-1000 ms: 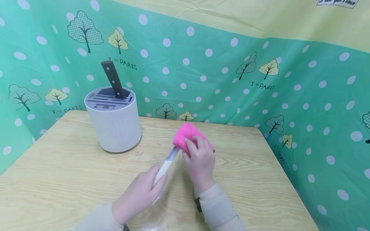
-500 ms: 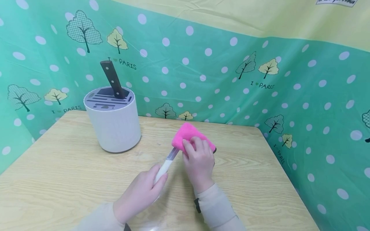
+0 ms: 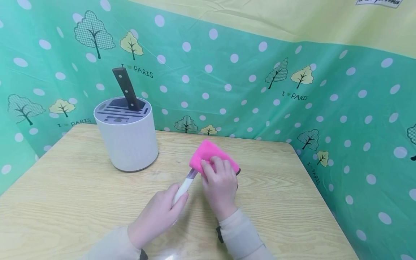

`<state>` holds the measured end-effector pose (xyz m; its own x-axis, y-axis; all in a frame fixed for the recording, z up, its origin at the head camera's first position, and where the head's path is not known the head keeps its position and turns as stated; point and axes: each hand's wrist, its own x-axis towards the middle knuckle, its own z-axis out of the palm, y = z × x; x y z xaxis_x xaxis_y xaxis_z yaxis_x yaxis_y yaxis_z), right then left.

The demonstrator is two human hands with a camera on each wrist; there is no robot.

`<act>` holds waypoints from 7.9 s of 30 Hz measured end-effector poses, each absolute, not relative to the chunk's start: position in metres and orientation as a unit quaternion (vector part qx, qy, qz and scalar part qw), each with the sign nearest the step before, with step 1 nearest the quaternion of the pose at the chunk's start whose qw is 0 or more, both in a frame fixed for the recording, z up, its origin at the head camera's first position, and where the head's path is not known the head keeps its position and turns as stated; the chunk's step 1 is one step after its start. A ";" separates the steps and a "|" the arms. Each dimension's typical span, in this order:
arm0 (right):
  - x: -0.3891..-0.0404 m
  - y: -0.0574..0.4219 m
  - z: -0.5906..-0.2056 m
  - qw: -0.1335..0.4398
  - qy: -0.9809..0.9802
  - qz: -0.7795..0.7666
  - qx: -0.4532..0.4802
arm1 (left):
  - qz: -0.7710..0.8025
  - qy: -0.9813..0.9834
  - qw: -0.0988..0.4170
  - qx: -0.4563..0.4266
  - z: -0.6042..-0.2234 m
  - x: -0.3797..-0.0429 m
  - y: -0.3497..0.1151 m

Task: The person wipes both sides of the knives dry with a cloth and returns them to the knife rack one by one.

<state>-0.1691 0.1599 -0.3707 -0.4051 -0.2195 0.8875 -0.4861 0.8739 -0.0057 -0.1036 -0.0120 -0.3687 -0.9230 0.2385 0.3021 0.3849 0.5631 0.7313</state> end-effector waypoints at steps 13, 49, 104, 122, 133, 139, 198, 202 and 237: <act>-0.168 0.159 -0.373 0.491 -0.830 0.151 0.217 | -0.437 -0.881 0.076 -0.166 -0.371 -0.104 -0.012; -0.162 0.156 -0.379 0.488 -0.835 0.135 0.215 | -0.451 -0.879 0.072 -0.135 -0.375 -0.103 -0.013; -0.183 0.165 -0.381 0.501 -0.836 0.113 0.194 | -0.458 -0.871 0.056 -0.167 -0.379 -0.099 -0.017; -0.190 0.180 -0.380 0.377 -0.857 0.342 0.076 | -0.461 -0.876 0.038 -0.137 -0.381 -0.102 -0.027; -0.188 0.178 -0.373 0.144 -0.795 0.586 -0.070 | -0.465 -0.870 0.059 -0.152 -0.379 -0.109 -0.029; -0.186 0.172 -0.369 0.087 -0.742 0.658 -0.091 | -0.463 -0.871 0.058 -0.155 -0.377 -0.113 -0.030; -0.155 0.155 -0.341 -0.033 -0.650 0.753 -0.100 | -0.450 -0.870 0.035 -0.199 -0.366 -0.105 -0.034; -0.154 0.160 -0.337 -0.035 -0.641 0.760 -0.101 | -0.451 -0.869 0.041 -0.198 -0.366 -0.101 -0.035; -0.143 0.148 -0.343 -0.052 -0.630 0.772 -0.068 | -0.461 -0.863 0.049 -0.203 -0.366 -0.104 -0.036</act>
<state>-0.1427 0.1483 -0.3431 -0.9854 0.0056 -0.1703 0.1657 -0.2021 -0.9653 -0.1037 -0.0364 -0.3662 -0.9128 0.3055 0.2709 0.3950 0.4930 0.7751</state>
